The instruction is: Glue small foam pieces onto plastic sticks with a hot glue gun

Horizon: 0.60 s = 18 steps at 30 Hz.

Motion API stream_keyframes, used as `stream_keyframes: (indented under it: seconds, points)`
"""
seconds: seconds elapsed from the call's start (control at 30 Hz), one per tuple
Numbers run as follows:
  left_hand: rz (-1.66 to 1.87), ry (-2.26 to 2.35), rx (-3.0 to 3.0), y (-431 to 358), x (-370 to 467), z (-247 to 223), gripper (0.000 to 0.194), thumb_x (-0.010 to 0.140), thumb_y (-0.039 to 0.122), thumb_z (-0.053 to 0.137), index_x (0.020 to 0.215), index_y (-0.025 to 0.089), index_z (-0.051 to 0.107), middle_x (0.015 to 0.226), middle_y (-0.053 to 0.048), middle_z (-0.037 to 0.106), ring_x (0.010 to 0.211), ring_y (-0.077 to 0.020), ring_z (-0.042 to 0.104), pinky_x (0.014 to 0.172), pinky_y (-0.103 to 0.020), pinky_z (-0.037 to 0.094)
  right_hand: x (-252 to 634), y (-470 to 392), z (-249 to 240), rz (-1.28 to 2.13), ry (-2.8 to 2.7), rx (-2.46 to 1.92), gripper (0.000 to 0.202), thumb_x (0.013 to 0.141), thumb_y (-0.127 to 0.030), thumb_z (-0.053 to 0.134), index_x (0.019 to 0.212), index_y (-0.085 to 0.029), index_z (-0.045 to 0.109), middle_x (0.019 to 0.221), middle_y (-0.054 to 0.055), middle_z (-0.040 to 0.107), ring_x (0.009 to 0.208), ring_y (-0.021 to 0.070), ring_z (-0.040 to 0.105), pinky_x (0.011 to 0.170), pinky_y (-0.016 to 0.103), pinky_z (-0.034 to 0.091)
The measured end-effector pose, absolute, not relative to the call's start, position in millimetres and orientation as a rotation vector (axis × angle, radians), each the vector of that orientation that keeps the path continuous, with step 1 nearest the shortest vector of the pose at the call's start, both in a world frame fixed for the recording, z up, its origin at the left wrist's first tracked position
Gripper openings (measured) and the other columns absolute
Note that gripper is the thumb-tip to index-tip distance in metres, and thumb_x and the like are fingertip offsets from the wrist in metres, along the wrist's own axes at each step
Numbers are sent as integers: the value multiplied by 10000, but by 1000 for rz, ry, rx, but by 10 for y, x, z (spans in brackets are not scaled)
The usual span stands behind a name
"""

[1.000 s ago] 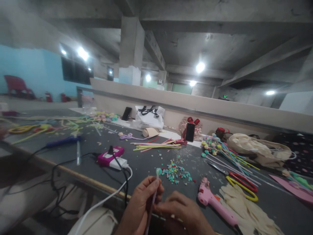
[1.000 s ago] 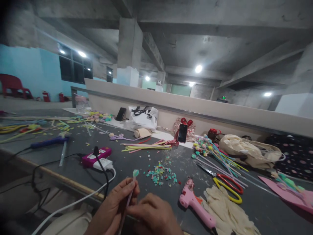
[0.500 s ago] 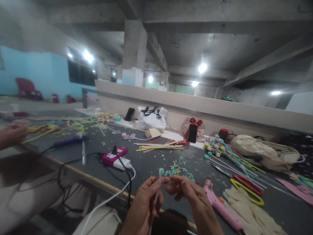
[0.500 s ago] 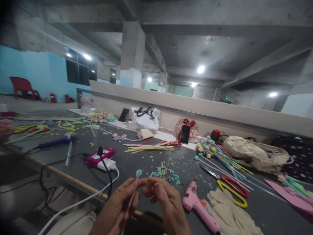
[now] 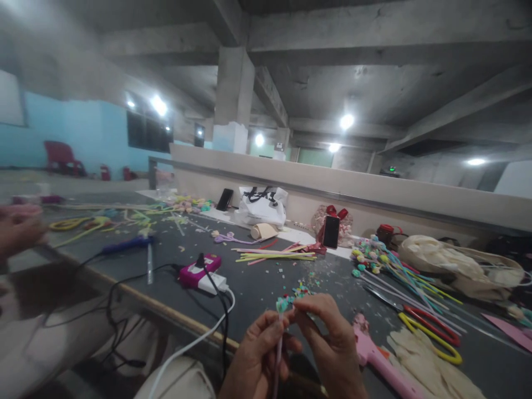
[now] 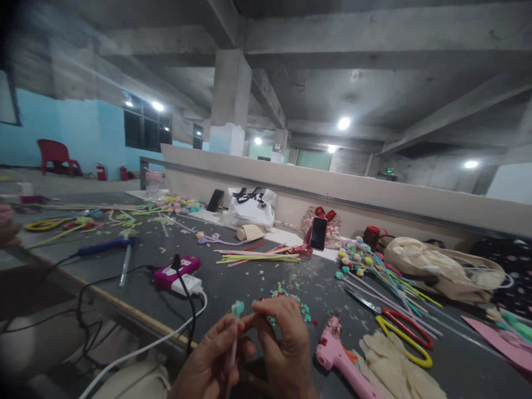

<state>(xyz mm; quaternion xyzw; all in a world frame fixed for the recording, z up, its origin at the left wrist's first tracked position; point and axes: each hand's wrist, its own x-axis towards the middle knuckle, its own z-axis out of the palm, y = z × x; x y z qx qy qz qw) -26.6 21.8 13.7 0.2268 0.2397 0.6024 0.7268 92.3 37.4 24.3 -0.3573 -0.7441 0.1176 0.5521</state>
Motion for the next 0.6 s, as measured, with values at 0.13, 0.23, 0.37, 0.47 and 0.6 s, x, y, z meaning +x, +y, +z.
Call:
stream_keyframes:
  seconds: [0.13, 0.23, 0.37, 0.47, 0.6]
  points:
    - [1309, 524, 508, 275, -257, 86, 166, 519, 204, 701, 625, 156, 581, 581, 12, 608, 474, -103, 563, 307, -125, 359, 929, 429, 178, 224, -1780, -847, 183, 732, -129, 521, 882, -230, 547, 756, 11, 584, 744, 163, 513, 671, 298, 407]
    - [1292, 520, 533, 327, -251, 35, 143, 546, 205, 686, 638, 154, 589, 588, 4, 610, 514, -113, 564, 325, -141, 360, 920, 438, 131, 191, -1756, -834, 185, 751, -152, 492, 912, -225, 547, 771, 22, 585, 741, 164, 516, 649, 284, 415]
    - [1341, 532, 518, 374, -265, -4, 75, 624, 204, 630, 667, 159, 589, 680, 0, 627, 565, -89, 549, 388, -151, 373, 909, 388, 54, 262, -1636, -838, 179, 772, -207, 465, 915, -230, 570, 810, 30, 611, 773, 165, 548, 670, 260, 430]
    - [1334, 505, 508, 375, -266, 3, 68, 640, 205, 616, 654, 147, 583, 617, 13, 603, 529, -69, 531, 403, -143, 360, 907, 341, 12, 366, -1578, -899, 174, 759, -264, 485, 887, -221, 595, 802, 29, 640, 750, 168, 578, 642, 234, 450]
    - [1320, 496, 500, 361, -236, 40, 94, 638, 218, 620, 669, 160, 553, 550, 28, 591, 420, -43, 492, 370, -125, 322, 896, 318, 77, 446, -1566, -952, 161, 727, -278, 529, 856, -204, 591, 735, 14, 629, 685, 147, 574, 577, 191, 444]
